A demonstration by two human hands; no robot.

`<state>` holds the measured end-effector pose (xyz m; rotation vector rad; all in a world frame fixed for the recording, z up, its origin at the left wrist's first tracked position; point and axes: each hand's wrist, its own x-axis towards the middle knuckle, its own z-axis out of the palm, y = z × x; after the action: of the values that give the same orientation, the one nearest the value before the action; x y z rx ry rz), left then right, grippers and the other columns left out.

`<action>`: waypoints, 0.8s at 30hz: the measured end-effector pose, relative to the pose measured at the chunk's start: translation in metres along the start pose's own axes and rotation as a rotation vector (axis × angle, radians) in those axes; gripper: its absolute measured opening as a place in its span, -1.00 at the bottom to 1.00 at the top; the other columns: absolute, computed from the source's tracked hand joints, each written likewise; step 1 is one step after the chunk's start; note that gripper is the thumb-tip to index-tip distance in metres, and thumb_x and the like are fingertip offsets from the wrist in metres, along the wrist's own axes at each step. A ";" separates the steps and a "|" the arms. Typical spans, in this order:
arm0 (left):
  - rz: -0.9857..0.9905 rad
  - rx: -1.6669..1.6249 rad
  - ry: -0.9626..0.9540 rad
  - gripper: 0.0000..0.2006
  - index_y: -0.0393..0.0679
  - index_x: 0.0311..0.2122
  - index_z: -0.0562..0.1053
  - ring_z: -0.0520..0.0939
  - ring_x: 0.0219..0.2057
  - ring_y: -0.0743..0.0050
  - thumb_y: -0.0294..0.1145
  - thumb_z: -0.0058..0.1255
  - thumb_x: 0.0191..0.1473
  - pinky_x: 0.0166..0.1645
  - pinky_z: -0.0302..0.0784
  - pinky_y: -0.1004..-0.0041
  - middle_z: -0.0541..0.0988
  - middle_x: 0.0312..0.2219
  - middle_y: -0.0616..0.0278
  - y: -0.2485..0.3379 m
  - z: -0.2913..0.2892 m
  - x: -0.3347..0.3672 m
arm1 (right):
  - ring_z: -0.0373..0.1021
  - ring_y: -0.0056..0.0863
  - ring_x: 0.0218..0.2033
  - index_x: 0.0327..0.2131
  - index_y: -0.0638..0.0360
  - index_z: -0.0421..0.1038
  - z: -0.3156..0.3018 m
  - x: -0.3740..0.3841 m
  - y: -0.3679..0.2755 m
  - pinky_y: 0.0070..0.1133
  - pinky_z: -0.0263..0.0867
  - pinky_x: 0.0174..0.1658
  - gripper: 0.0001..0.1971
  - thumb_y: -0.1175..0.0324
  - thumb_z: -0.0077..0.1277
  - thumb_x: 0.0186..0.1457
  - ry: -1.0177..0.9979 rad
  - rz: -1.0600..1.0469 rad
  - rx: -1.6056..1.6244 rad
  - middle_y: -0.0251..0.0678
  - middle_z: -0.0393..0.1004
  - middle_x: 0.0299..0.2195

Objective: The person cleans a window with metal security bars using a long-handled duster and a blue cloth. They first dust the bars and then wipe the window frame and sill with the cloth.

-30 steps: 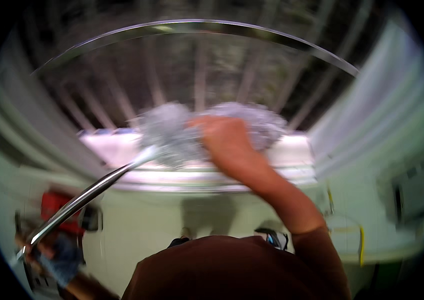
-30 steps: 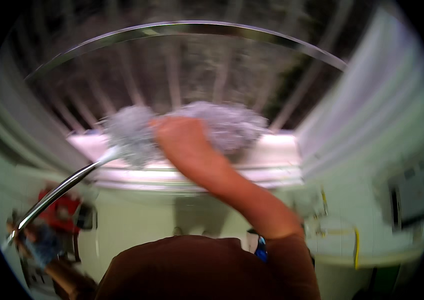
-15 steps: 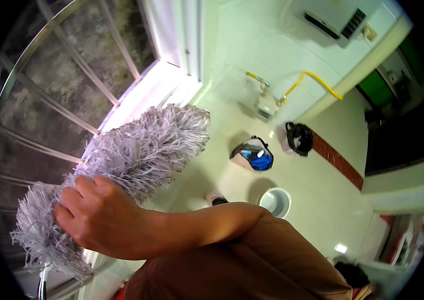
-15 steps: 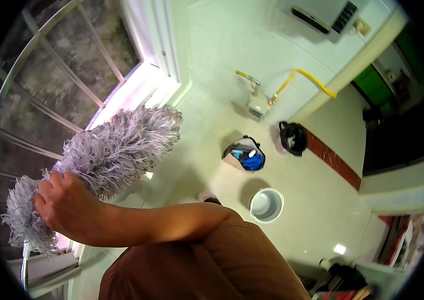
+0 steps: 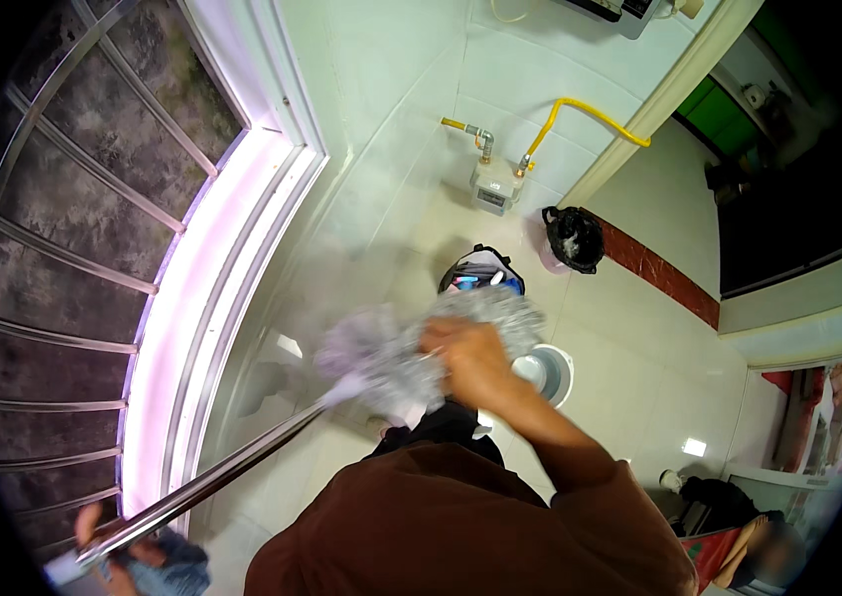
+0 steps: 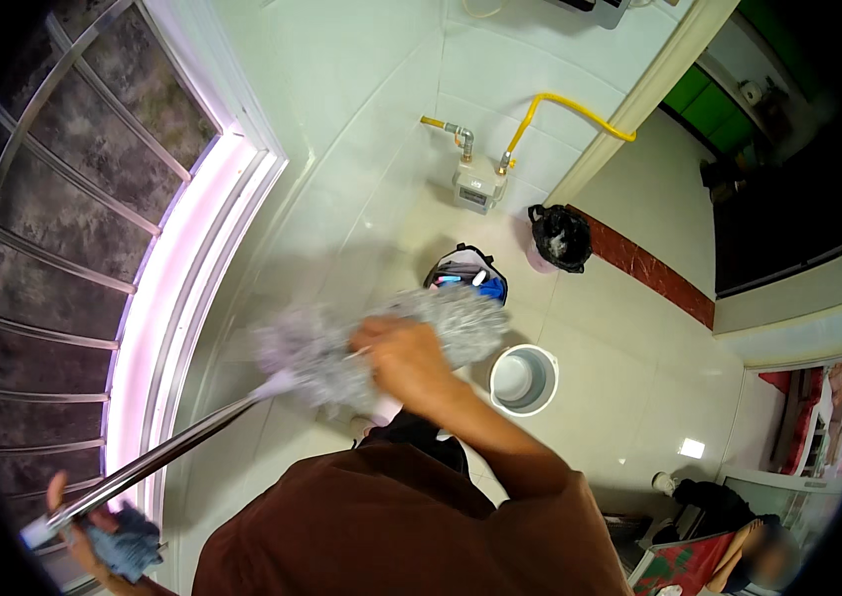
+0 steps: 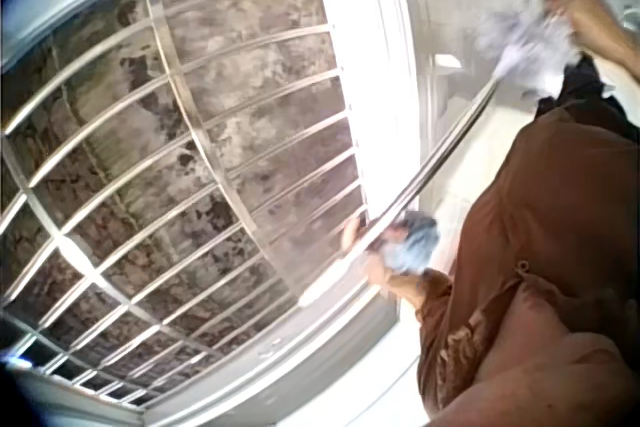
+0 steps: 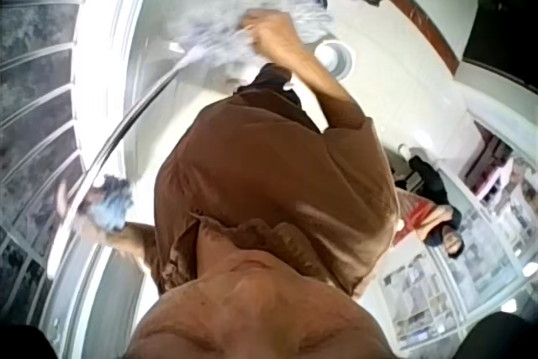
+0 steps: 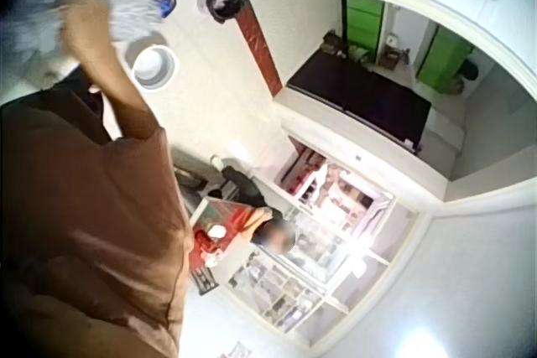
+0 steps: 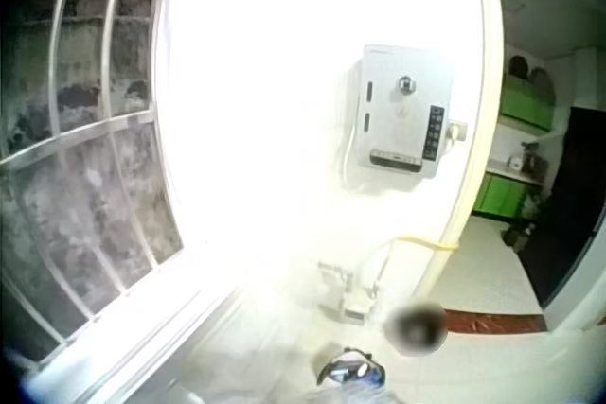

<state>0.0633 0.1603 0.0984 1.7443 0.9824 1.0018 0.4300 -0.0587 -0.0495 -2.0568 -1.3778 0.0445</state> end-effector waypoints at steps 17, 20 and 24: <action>-0.329 0.251 -0.643 -0.56 -0.24 -0.10 0.39 0.50 -0.52 0.55 -0.25 0.11 -0.10 -0.33 0.36 0.57 0.52 -0.62 0.20 -0.004 0.242 0.006 | 0.39 -0.25 -0.43 -0.58 0.14 0.40 -0.159 -0.075 0.327 -0.43 0.34 -0.39 -0.91 0.56 -0.04 -0.27 -0.266 0.345 -0.841 -0.25 0.37 -0.55; -0.378 0.259 -0.619 -0.59 -0.24 -0.10 0.39 0.50 -0.51 0.56 -0.31 0.09 -0.09 -0.32 0.36 0.56 0.52 -0.61 0.20 -0.005 0.253 0.001 | 0.42 -0.29 -0.42 -0.57 0.14 0.43 -0.144 -0.055 0.363 -0.48 0.38 -0.38 -0.93 0.54 -0.05 -0.18 -0.334 0.386 -0.897 -0.22 0.40 -0.52; -0.474 0.246 -0.554 -0.63 -0.25 -0.11 0.39 0.48 -0.51 0.58 -0.42 0.05 -0.09 -0.30 0.36 0.57 0.52 -0.61 0.22 -0.009 0.257 -0.009 | 0.44 -0.33 -0.41 -0.57 0.17 0.45 -0.135 -0.017 0.387 -0.52 0.41 -0.39 -0.93 0.53 -0.04 -0.15 -0.388 0.363 -0.971 -0.19 0.43 -0.46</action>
<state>0.2914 0.0794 0.0124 1.7262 1.0990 0.0848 0.7874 -0.2295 -0.1544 -3.2366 -1.3581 -0.0974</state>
